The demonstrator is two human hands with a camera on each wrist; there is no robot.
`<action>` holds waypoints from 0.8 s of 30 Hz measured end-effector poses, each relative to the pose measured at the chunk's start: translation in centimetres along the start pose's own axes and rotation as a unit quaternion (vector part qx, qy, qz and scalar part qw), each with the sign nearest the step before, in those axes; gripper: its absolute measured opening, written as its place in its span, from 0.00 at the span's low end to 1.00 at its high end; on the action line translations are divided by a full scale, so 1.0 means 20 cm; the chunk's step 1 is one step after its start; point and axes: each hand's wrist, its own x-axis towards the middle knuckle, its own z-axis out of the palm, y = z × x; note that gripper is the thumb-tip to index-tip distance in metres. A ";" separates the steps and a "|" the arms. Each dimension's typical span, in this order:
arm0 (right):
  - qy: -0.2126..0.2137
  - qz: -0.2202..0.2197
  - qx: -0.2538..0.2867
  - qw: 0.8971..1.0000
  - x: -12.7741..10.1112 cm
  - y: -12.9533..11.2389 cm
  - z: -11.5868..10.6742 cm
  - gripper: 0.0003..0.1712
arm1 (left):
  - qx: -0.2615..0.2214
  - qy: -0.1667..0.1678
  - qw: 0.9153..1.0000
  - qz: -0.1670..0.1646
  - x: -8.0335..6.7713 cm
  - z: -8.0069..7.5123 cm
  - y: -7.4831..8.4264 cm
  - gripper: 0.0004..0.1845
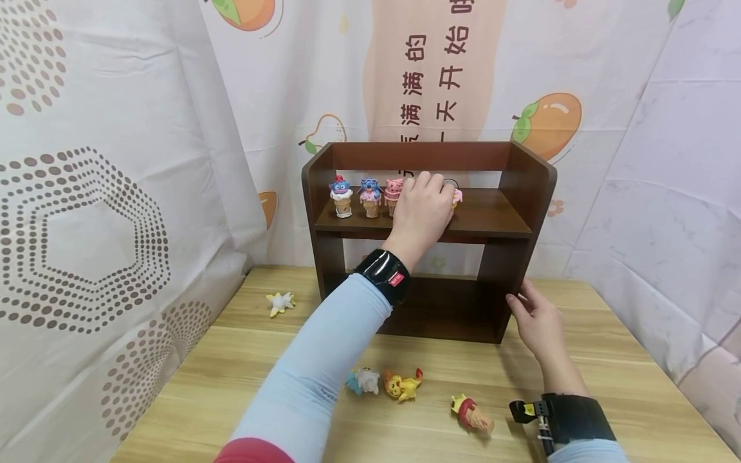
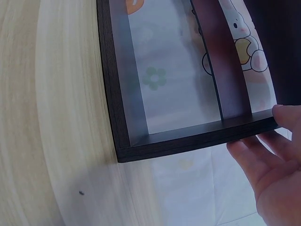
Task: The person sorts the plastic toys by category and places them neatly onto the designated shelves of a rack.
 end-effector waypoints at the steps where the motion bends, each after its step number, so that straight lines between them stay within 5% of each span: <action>1: 0.000 0.001 0.002 1.000 0.00 0.00 0.00 0.27 | 0.001 -0.002 1.000 0.001 0.00 0.00 0.00 0.20; 24: -0.006 -0.001 0.024 1.000 0.00 0.00 0.00 0.28 | 0.010 -0.032 0.999 -0.006 0.04 0.00 0.02 0.22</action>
